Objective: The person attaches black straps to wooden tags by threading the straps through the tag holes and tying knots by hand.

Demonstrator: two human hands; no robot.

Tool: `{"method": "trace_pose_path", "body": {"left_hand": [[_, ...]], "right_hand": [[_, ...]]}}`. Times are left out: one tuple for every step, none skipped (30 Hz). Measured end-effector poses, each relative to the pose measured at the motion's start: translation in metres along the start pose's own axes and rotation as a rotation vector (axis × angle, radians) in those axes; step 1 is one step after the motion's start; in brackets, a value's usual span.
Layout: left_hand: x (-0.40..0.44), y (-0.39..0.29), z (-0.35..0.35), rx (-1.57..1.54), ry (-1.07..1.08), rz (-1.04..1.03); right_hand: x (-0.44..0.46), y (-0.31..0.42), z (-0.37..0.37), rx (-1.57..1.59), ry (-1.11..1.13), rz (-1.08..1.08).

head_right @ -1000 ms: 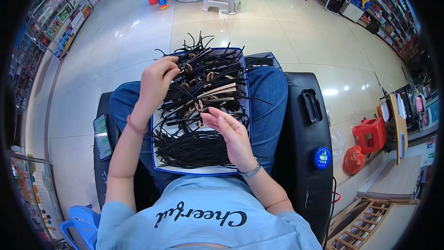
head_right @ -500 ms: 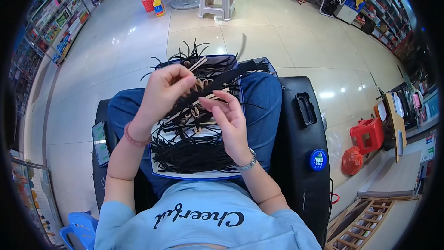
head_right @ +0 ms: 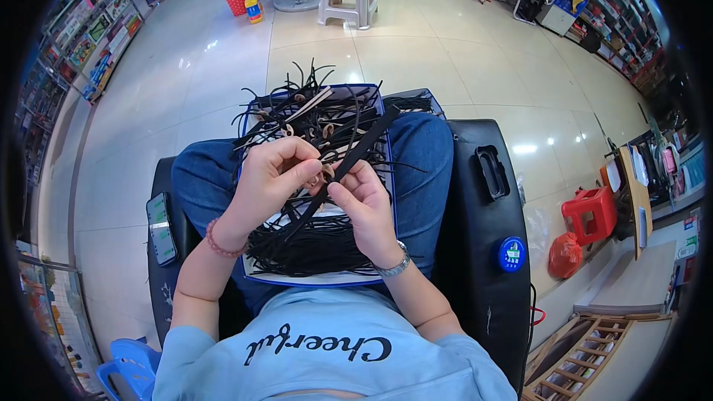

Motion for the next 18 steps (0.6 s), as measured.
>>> {"method": "trace_pose_path", "body": {"left_hand": [[-0.001,0.002,-0.001,-0.053,-0.024,-0.006],[-0.003,0.003,-0.002,-0.107,-0.048,-0.012],[-0.006,0.002,0.001,-0.081,-0.126,-0.029],[-0.010,0.002,0.004,-0.055,-0.204,-0.045],[-0.014,0.002,0.006,-0.030,-0.283,-0.061],[-0.018,0.003,0.004,-0.022,-0.279,-0.047],[-0.021,0.005,0.002,-0.013,-0.277,-0.034],[-0.024,0.007,0.000,-0.005,-0.274,-0.020],[-0.025,0.010,-0.002,-0.059,-0.280,-0.057],[-0.023,0.002,-0.003,-0.007,-0.284,-0.246],[-0.024,-0.002,-0.003,0.042,-0.280,-0.245],[-0.024,-0.009,-0.003,0.090,-0.276,-0.244],[-0.020,-0.002,-0.003,-0.043,-0.157,-0.137],[-0.016,0.004,-0.002,-0.177,-0.038,-0.031],[-0.015,0.011,-0.001,-0.309,0.082,0.075],[-0.016,0.017,0.000,-0.339,0.171,0.125],[-0.017,0.023,0.000,-0.369,0.263,0.176],[-0.018,0.028,-0.002,-0.398,0.357,0.229]], "right_hand": [[0.000,0.001,0.001,-0.013,-0.006,0.007],[0.000,0.003,0.002,-0.026,-0.012,0.015],[0.000,0.005,0.002,-0.037,-0.009,0.039],[-0.001,0.007,0.001,-0.047,-0.007,0.063],[-0.001,0.009,0.001,-0.058,-0.005,0.086],[-0.002,0.009,0.001,-0.079,-0.010,0.113],[-0.003,0.009,0.002,-0.101,-0.015,0.139],[-0.004,0.009,0.002,-0.123,-0.019,0.165],[-0.005,0.010,0.001,-0.134,-0.012,0.167],[-0.005,0.012,0.000,-0.146,-0.004,0.169],[-0.006,0.013,-0.002,-0.157,0.003,0.171],[-0.007,0.012,-0.002,-0.075,0.014,0.107],[-0.007,0.011,-0.003,0.007,0.024,0.043],[-0.008,0.010,-0.003,0.088,0.035,-0.021],[-0.009,0.010,-0.004,0.135,0.072,-0.072],[-0.009,0.010,-0.004,0.182,0.110,-0.123],[-0.009,0.010,-0.004,0.230,0.146,-0.172],[-0.009,0.009,-0.002,0.238,0.167,-0.217]]}}
Point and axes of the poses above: each hand's wrist, its own x-axis towards the middle knuckle, its own z-axis out of the back of the hand, y = z × x, the point moved 5 cm from there along x, towards the middle knuckle, and after that the axes turned 2 degrees about z, right-handed, at the moved point
